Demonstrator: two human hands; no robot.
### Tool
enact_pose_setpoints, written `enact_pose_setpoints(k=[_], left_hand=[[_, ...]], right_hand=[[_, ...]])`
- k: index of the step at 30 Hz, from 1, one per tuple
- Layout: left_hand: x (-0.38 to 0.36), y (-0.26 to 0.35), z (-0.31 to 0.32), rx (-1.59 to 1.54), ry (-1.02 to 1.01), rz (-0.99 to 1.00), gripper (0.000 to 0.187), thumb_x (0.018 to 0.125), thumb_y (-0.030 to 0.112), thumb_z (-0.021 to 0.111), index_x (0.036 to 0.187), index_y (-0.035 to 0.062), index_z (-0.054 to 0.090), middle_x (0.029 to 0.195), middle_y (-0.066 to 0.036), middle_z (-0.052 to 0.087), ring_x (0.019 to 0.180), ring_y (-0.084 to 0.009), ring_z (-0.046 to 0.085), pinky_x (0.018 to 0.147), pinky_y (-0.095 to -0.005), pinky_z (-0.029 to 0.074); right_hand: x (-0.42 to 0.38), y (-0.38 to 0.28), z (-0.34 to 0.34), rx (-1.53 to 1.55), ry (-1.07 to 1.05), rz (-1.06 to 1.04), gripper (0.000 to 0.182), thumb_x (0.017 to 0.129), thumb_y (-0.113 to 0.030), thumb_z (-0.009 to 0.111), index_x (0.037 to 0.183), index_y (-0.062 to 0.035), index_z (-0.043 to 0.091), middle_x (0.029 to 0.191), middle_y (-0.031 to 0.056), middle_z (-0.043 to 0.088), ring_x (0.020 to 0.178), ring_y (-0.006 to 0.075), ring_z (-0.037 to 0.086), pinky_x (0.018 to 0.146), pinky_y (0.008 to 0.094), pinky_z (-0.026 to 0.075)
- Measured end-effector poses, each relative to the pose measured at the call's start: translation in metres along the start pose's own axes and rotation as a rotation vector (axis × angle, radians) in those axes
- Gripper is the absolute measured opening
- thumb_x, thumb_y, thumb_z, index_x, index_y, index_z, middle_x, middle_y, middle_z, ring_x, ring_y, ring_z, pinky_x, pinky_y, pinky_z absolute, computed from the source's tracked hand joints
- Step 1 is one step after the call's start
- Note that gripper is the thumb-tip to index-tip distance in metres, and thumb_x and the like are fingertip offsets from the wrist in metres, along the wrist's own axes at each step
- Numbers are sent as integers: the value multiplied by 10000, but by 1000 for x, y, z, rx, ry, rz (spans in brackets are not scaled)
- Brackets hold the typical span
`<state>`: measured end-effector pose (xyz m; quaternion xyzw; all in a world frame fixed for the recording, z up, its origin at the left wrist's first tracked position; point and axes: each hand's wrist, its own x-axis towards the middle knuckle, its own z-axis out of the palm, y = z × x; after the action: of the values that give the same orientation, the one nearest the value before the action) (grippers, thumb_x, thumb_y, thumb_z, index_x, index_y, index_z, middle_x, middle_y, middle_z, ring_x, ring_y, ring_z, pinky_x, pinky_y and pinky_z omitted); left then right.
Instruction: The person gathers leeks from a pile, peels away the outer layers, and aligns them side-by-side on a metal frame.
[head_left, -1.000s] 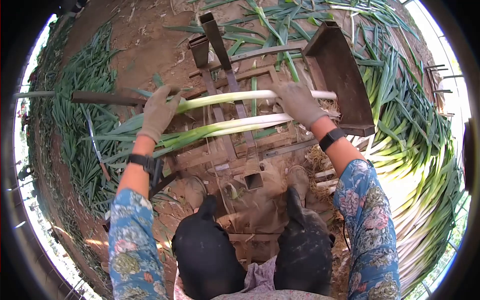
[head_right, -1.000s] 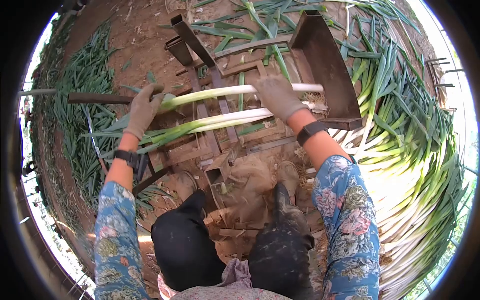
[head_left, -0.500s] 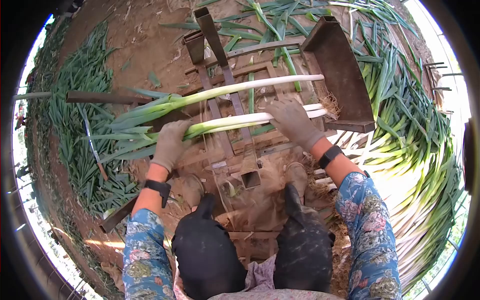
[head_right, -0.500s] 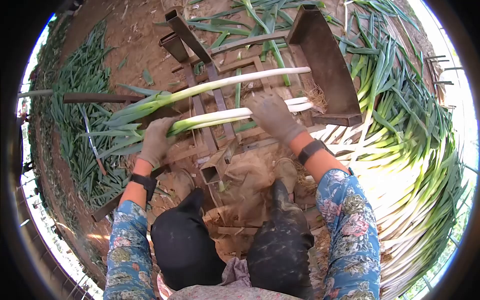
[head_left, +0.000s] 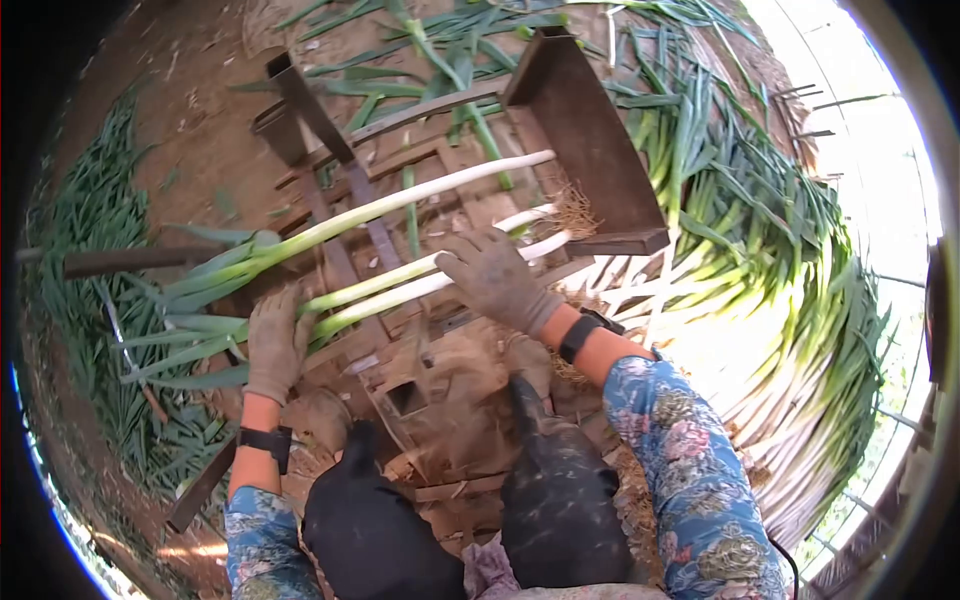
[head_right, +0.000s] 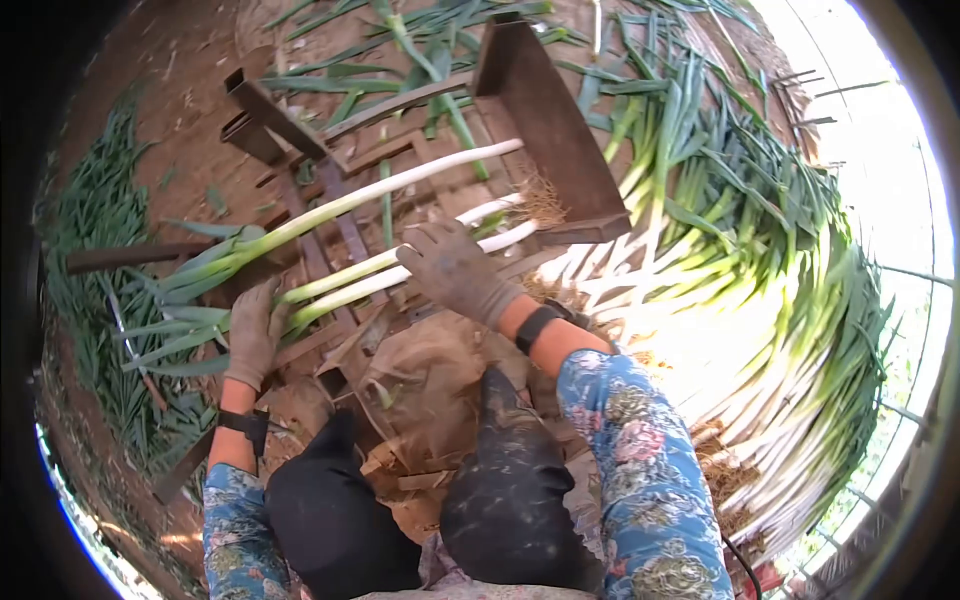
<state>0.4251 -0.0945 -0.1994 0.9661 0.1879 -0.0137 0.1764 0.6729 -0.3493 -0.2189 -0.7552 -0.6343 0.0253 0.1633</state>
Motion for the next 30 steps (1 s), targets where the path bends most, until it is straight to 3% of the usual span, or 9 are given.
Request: enact_pose_setpoints(k=[1, 3, 11, 16, 21, 24, 25, 26, 30], left_hand=[[4, -6, 6, -19, -50, -3, 390, 876, 181, 639, 1236, 37, 594, 1212, -195, 607, 1118, -398, 557, 979, -487, 413], [9, -11, 17, -49, -148, -15, 326, 885, 168, 629, 1186, 43, 616, 1129, -199, 624, 1042, -408, 572, 914, -483, 433], [3, 32, 33, -156, -32, 70, 257, 844, 165, 657, 1078, 61, 653, 954, -152, 620, 933, -373, 581, 806, -476, 453], [-4, 35, 37, -127, 5, 68, 244, 842, 167, 665, 1061, 60, 646, 938, -148, 614, 912, -365, 579, 788, -469, 452], [-3, 37, 23, -185, 144, 149, 256, 848, 135, 662, 1093, 60, 648, 979, -150, 634, 935, -363, 600, 820, -462, 473], [1, 27, 6, -303, 212, 1, 242, 857, 99, 651, 1093, 46, 653, 989, -162, 643, 953, -363, 615, 851, -432, 492], [6, 22, -8, -497, 277, -101, 206, 893, 82, 631, 1089, 24, 662, 1006, -158, 673, 957, -322, 645, 862, -398, 501], [11, 16, -24, -464, 369, -153, 205, 915, 101, 620, 1095, 12, 662, 1013, -149, 685, 961, -295, 654, 866, -374, 502], [52, -39, -76, -690, 516, -339, 238, 969, 123, 552, 1135, -14, 654, 1054, -123, 709, 975, -234, 667, 889, -319, 496]], right_hand=[[1, 1, -1, 3, 92, 13, 438, 824, -282, 659, 1212, -87, 600, 1216, 110, 586, 1149, 292, 543, 994, 450, 393], [-1, 6, -5, 16, 44, 68, 475, 832, -301, 657, 1249, -88, 585, 1257, 123, 567, 1198, 300, 520, 1043, 464, 359], [-28, 25, 5, -9, -27, 115, 459, 831, -322, 651, 1225, -95, 589, 1224, 123, 581, 1208, 300, 521, 1091, 468, 339], [-29, 37, 10, -54, -145, 76, 474, 779, -287, 692, 1211, -109, 611, 1151, 94, 603, 1155, 302, 545, 1054, 469, 386], [-28, 30, 7, 35, -99, 121, 515, 732, -247, 743, 1211, -111, 610, 1131, 91, 602, 1117, 314, 545, 1023, 468, 403], [-18, 30, -7, 72, -114, 113, 470, 767, -253, 732, 1193, -98, 609, 1129, 107, 599, 1117, 326, 537, 1021, 458, 394], [-14, 30, -11, 80, -150, 125, 448, 787, -262, 720, 1189, -99, 610, 1131, 110, 598, 1126, 323, 534, 1027, 460, 384], [-10, 30, -16, 87, -188, 141, 427, 807, -270, 709, 1185, -99, 610, 1133, 112, 597, 1134, 320, 532, 1033, 461, 374], [28, 33, -18, 71, 41, 119, 397, 840, -260, 678, 1182, -78, 591, 1127, 127, 593, 1132, 315, 534, 1015, 461, 378]])
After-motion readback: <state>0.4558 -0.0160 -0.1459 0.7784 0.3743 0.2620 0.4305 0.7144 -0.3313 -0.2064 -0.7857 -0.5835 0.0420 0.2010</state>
